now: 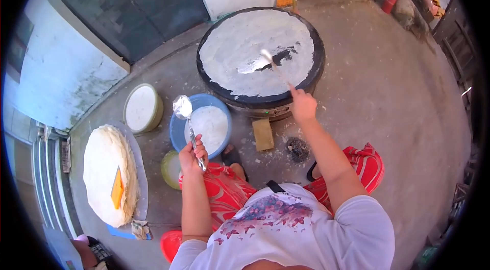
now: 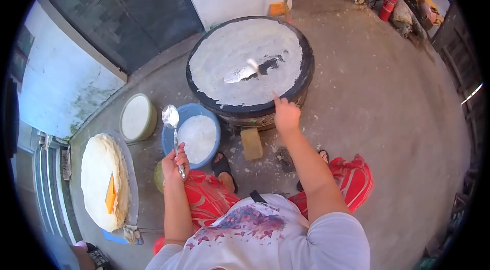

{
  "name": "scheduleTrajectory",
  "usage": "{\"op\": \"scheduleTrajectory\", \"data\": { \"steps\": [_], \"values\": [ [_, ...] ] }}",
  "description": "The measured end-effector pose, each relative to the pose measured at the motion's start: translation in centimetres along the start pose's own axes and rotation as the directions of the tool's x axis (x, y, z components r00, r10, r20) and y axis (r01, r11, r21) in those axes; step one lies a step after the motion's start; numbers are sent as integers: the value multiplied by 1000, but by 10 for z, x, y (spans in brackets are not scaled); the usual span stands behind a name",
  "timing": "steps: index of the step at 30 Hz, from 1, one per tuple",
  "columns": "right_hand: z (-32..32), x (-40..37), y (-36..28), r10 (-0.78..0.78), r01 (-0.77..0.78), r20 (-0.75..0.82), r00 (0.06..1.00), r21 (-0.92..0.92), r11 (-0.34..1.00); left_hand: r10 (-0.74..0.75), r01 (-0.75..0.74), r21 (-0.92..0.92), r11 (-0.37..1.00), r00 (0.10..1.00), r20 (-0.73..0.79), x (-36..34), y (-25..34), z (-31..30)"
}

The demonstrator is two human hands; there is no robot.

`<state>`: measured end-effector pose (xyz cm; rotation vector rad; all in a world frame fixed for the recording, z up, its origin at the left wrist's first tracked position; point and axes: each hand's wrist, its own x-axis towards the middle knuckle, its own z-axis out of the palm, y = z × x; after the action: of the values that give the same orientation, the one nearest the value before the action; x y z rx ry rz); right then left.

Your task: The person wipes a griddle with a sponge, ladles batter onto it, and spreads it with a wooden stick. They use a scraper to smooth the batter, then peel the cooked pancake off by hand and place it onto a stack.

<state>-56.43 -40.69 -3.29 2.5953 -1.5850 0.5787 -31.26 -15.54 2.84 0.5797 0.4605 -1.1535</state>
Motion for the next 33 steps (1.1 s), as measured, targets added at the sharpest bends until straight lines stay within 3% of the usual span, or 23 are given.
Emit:
{"op": "scheduleTrajectory", "data": {
  "steps": [1,3,4,6,8,10,12,14,15,17,22,25,27,28,30,31,33],
  "values": [
    [-2,0,0,1,-1,-2,1000,-4,1000,17,-16,14,1000,1000,-16,-1,0,1],
    [-4,-5,-6,92,-79,-37,995,265,961,31,-30,35,999,999,-29,-1,-1,4],
    [-5,-12,-7,95,-82,-37,995,266,961,35,-34,31,999,999,-34,-1,-1,5],
    [-2,-29,-10,-238,236,-6,971,164,958,39,-37,39,999,998,-47,-1,-2,7],
    [4,-13,18,-156,155,8,988,104,982,37,-35,34,999,998,-58,-1,-4,7],
    [-5,1,35,33,-33,-2,999,-38,999,35,-32,45,998,998,-59,-2,-3,5],
    [-9,5,36,101,-100,24,995,-21,995,25,-23,57,998,999,-44,1,-4,7],
    [-3,-5,25,207,-178,-63,976,312,933,57,-53,49,997,996,-68,2,-4,8],
    [-5,-11,20,210,-180,-66,975,314,932,57,-53,53,997,996,-66,2,-5,8],
    [-8,-20,14,32,-44,70,997,169,985,54,-51,55,997,997,-59,3,-5,8],
    [-7,10,63,149,-148,68,986,-21,989,19,-15,55,998,997,-69,3,-5,7],
    [-22,14,65,290,-295,98,952,32,955,13,-10,49,999,998,-57,5,-6,9],
    [-27,6,53,420,-468,239,875,197,862,24,-22,49,999,998,-55,3,-6,9],
    [-14,5,59,423,-469,237,875,195,861,32,-29,48,998,998,-60,3,-7,10],
    [23,-1,78,268,-233,10,963,527,817,38,-34,51,998,997,-69,6,-9,10],
    [20,5,89,271,-238,15,962,528,815,37,-34,52,998,997,-67,7,-8,10],
    [12,31,117,497,-549,240,834,453,703,37,-33,59,998,997,-70,7,-8,8]
  ]
}}
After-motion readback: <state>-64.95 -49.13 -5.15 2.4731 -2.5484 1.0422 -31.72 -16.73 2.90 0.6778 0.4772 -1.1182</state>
